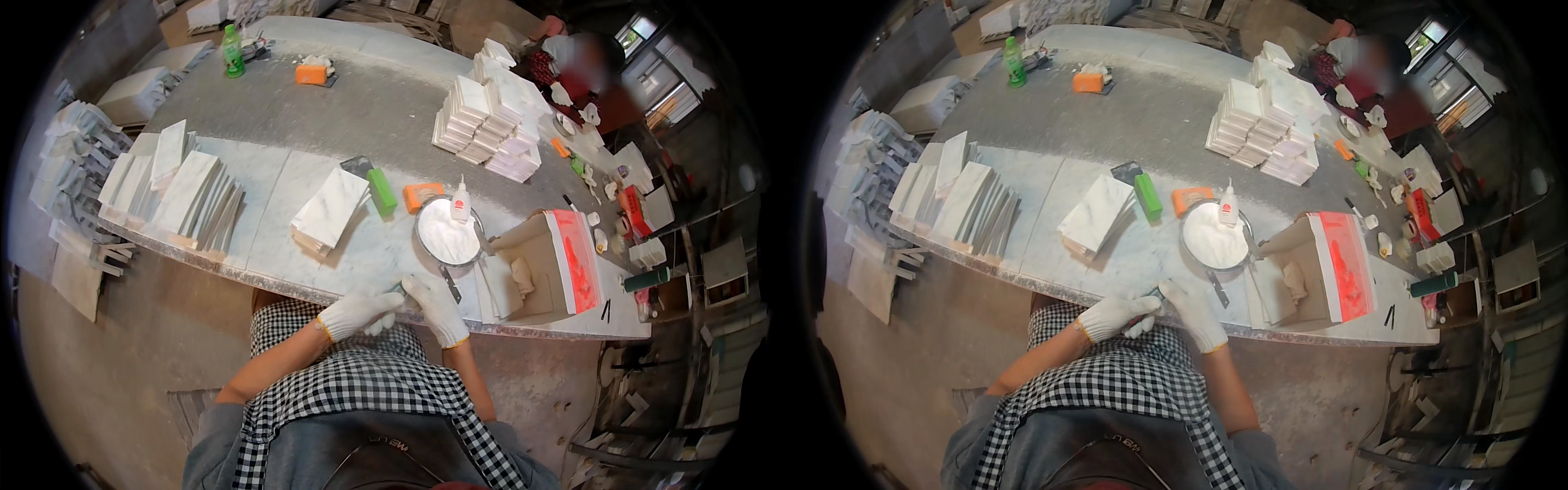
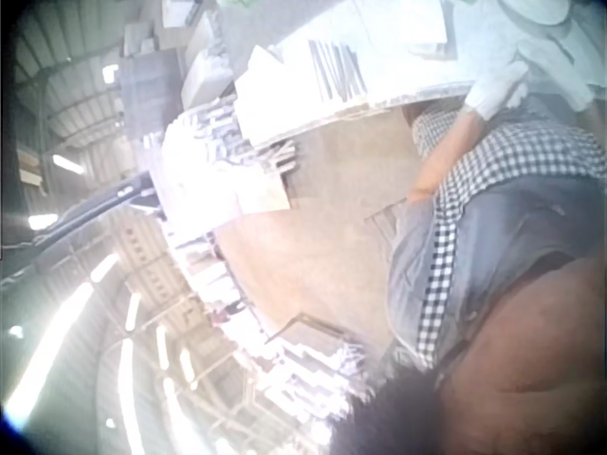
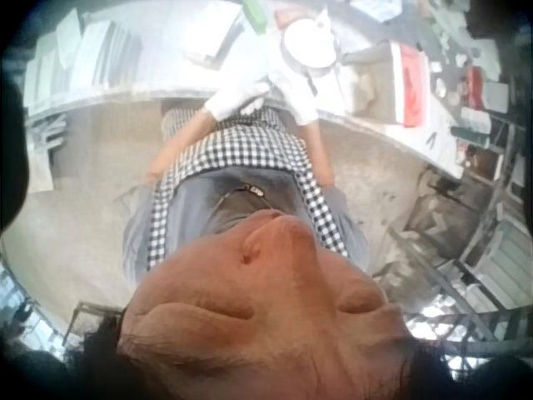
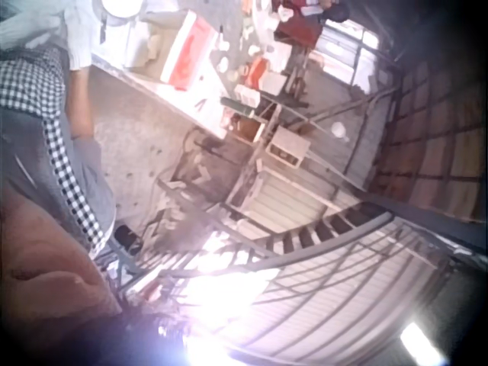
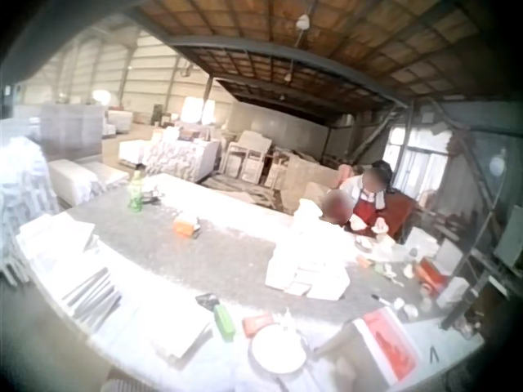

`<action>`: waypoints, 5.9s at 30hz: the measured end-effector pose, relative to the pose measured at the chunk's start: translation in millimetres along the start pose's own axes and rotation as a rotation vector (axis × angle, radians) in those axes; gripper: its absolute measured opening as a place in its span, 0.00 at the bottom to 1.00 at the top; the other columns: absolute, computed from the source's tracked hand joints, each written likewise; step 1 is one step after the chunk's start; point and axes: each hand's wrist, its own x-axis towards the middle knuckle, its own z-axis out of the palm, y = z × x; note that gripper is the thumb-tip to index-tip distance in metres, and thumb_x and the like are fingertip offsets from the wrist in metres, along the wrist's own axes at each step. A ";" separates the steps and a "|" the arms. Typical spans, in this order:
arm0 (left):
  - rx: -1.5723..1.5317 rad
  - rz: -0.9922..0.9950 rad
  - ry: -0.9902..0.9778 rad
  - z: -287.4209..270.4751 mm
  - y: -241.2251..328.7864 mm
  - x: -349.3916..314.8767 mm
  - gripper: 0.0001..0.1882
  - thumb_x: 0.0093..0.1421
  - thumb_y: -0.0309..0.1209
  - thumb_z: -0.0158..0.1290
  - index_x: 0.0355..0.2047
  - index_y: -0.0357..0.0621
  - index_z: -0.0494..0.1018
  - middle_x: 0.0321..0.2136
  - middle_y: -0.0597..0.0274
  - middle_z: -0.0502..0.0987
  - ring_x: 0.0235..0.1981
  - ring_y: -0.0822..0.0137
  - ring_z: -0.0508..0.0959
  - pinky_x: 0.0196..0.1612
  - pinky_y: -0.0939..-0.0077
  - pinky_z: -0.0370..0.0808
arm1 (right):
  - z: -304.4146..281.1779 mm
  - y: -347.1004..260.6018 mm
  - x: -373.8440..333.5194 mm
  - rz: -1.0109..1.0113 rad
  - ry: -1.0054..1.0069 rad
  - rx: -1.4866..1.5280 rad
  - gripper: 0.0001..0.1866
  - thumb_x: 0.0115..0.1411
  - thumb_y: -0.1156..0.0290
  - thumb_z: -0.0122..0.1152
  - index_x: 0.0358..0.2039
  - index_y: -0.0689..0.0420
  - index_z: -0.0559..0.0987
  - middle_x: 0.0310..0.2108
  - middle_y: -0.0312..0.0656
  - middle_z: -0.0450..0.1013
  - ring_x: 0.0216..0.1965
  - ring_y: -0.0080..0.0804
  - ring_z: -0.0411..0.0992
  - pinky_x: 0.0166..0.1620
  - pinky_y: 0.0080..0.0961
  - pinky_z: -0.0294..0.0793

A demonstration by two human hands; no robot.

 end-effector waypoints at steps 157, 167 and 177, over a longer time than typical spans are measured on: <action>0.011 -0.091 0.114 -18.7 -17.8 -1.9 0.15 0.68 0.43 0.55 0.36 0.43 0.76 0.17 0.72 0.73 0.13 0.81 0.67 0.15 0.84 0.61 | 47.3 19.9 15.1 -0.049 0.084 -0.057 0.19 0.73 0.61 0.49 0.55 0.62 0.74 0.44 0.41 0.76 0.45 0.29 0.74 0.50 0.26 0.74; -0.090 0.015 0.171 -26.3 -23.3 3.3 0.26 0.71 0.52 0.50 0.42 0.37 0.77 0.27 0.61 0.80 0.20 0.73 0.75 0.24 0.80 0.72 | -56.8 66.4 -67.1 0.221 0.084 0.423 0.10 0.71 0.63 0.58 0.42 0.58 0.77 0.30 0.31 0.72 0.24 0.14 0.64 0.25 0.13 0.61; 0.002 0.057 0.216 -30.1 -19.8 -2.3 0.25 0.70 0.51 0.51 0.43 0.38 0.77 0.29 0.64 0.81 0.23 0.76 0.76 0.26 0.83 0.71 | -272.0 165.0 -188.6 0.198 1.096 0.713 0.12 0.69 0.55 0.61 0.37 0.50 0.77 0.20 0.30 0.71 0.17 0.18 0.65 0.20 0.21 0.68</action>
